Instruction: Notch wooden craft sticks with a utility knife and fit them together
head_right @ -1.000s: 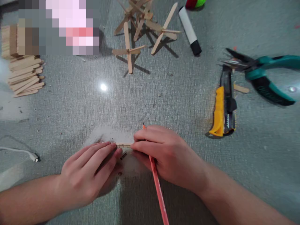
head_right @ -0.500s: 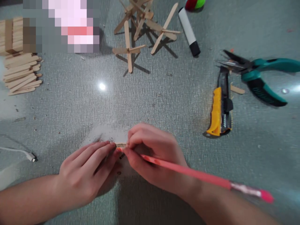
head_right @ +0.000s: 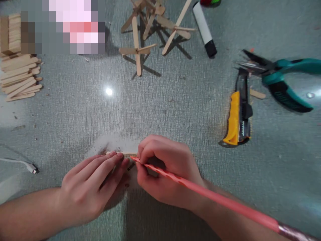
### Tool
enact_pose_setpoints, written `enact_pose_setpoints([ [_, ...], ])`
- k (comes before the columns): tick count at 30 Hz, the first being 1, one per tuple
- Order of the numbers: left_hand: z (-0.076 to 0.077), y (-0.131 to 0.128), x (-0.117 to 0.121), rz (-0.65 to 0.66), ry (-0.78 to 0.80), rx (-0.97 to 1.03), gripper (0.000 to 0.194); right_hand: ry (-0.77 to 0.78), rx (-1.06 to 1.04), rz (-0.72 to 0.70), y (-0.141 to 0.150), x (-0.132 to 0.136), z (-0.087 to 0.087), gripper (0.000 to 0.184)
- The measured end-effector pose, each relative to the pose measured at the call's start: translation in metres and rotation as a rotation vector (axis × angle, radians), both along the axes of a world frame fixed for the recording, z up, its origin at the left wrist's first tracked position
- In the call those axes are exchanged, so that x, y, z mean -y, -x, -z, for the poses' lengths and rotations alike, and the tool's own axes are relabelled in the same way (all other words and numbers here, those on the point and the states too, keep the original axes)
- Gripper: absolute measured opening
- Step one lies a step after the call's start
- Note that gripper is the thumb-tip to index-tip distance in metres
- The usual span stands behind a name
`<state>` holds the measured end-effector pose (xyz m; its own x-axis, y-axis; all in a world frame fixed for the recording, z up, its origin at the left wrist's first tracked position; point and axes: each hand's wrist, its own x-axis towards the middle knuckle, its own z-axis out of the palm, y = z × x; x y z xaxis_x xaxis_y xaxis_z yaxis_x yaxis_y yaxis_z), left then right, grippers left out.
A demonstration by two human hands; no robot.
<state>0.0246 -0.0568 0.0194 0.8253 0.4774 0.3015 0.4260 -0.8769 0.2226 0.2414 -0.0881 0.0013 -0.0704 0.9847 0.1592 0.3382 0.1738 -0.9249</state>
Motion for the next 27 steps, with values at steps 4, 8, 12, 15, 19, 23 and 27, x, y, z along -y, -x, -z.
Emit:
enact_pose_setpoints([
  [4,-0.0014,-0.0011,-0.0018,0.004,-0.004,0.004,0.021,-0.016,0.04,0.02,-0.0006,0.0018,0.0017,0.027],
  [8,-0.0007,-0.0003,-0.0016,0.009,-0.007,-0.006,0.022,-0.021,0.086,0.031,0.0004,0.0019,0.0,0.027],
  [12,0.0002,0.001,0.0003,0.017,-0.003,-0.003,0.022,-0.013,0.097,0.045,0.0012,0.0019,-0.0007,0.028],
  [15,-0.0003,0.0008,0.0008,0.02,-0.002,-0.009,0.023,-0.009,0.088,0.052,0.0014,0.001,-0.0009,0.027],
  [19,-0.0008,0.0006,-0.0003,0.018,-0.006,-0.015,0.023,-0.002,0.085,0.051,0.0021,-0.0006,-0.0015,0.028],
  [23,0.0003,0.0006,-0.0011,0.019,-0.001,-0.014,0.024,0.002,0.077,0.044,0.0029,-0.0011,-0.0023,0.028],
  [27,-0.0005,-0.0001,-0.0018,0.022,0.003,-0.009,0.024,-0.001,0.083,0.032,0.0032,-0.0017,-0.0026,0.028],
])
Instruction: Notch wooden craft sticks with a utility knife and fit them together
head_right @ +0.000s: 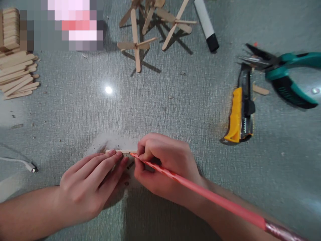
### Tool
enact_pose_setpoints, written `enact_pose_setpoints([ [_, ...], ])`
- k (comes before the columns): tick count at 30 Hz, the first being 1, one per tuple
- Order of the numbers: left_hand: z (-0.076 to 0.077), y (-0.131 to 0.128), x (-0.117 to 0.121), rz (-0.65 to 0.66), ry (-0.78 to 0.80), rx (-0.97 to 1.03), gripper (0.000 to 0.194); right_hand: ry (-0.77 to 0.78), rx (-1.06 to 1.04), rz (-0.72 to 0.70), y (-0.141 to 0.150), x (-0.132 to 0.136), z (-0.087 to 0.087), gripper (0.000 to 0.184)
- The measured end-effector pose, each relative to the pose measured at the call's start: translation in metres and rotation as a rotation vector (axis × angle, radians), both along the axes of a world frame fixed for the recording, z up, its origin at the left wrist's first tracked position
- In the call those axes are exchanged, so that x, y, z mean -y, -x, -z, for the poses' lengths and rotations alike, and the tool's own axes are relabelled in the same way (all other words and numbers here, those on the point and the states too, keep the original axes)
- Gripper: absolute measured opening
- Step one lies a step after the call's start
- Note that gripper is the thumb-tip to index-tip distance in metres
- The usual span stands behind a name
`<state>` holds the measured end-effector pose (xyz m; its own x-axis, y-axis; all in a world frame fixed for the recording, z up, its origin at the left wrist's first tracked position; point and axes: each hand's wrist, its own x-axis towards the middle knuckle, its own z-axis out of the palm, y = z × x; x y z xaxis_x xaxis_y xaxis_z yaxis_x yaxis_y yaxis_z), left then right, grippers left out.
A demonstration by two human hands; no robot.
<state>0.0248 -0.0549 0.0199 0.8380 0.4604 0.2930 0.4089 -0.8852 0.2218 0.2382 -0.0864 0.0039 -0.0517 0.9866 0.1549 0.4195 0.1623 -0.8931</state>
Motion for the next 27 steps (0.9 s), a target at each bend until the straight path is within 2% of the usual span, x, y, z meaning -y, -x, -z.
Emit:
enact_pose_setpoints([
  [27,-0.0009,-0.0001,-0.001,-0.001,-0.01,-0.005,0.021,0.005,0.004,0.023,-0.0015,-0.0012,0.0005,0.028],
])
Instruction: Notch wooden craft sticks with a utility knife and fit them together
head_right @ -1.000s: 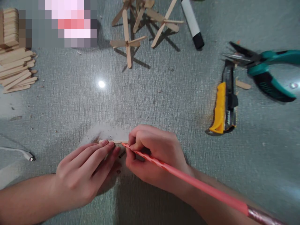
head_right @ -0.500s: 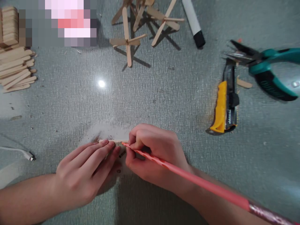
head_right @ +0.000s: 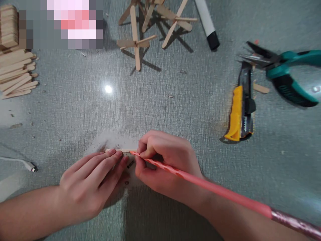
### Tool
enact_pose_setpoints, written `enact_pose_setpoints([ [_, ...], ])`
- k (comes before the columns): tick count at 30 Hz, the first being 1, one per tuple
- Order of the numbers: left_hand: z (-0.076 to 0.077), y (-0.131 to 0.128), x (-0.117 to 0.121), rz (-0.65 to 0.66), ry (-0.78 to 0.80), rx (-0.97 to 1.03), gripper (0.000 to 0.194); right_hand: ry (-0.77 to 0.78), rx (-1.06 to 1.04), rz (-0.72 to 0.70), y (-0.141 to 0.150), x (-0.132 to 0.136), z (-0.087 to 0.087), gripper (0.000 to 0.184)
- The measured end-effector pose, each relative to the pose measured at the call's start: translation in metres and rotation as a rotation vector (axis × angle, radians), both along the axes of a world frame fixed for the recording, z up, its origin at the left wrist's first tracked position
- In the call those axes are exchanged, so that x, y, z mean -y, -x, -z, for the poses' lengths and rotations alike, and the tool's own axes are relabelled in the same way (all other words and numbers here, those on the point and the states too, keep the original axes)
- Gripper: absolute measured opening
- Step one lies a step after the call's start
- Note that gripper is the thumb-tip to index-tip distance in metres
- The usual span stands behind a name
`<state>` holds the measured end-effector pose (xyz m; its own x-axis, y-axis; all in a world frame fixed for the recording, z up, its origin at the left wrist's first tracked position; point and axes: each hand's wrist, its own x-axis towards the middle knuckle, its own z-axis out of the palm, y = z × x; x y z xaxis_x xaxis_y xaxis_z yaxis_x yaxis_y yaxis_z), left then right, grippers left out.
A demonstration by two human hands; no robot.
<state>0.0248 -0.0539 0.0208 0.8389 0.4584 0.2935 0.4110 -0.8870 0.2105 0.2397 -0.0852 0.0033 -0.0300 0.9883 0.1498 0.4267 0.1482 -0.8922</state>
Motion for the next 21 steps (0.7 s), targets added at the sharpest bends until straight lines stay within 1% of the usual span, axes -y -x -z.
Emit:
enact_pose_setpoints([
  [12,0.0004,-0.0004,0.0015,-0.003,0.0,0.003,0.021,-0.011,-0.011,0.009,0.0003,0.0008,-0.0004,0.027],
  [21,-0.001,-0.0006,0.0006,-0.003,0.013,0.004,0.021,0.009,-0.031,0.004,-0.0005,0.0007,-0.0007,0.026],
])
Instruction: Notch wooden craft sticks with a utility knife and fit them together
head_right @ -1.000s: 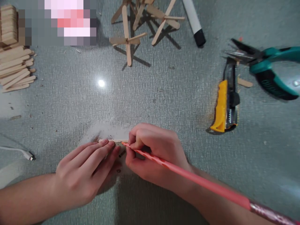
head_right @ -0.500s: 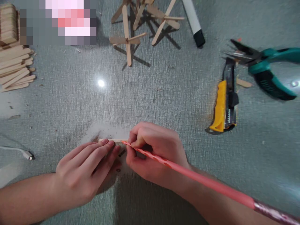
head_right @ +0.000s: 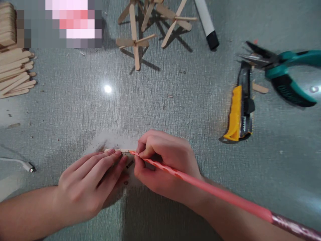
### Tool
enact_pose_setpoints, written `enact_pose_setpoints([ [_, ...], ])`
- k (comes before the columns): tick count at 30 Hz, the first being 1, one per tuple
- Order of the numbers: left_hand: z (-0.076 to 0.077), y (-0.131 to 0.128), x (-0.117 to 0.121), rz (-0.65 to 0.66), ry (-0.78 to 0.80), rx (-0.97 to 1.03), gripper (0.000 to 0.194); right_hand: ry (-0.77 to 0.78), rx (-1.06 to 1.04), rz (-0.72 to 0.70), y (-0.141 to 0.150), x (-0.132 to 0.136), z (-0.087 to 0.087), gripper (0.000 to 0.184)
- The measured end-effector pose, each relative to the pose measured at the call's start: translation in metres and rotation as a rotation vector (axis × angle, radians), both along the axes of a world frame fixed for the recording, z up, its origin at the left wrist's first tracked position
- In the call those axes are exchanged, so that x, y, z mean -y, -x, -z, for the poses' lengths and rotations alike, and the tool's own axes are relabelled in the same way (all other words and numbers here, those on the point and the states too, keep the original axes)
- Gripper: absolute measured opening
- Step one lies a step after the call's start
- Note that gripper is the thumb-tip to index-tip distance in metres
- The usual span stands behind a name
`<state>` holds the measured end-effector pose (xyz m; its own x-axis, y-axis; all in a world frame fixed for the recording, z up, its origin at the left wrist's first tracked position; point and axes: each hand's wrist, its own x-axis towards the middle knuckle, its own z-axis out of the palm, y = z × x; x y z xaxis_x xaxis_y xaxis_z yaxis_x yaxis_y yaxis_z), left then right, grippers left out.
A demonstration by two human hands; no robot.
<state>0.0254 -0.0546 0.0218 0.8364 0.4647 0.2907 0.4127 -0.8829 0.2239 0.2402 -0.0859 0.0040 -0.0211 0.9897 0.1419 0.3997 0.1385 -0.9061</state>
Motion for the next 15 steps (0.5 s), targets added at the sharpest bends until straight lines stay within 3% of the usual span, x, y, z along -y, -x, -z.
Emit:
enact_pose_setpoints([
  [15,0.0017,0.0,0.0007,-0.001,-0.002,0.0,0.022,-0.038,0.047,-0.003,0.0011,0.0008,0.0003,0.025],
])
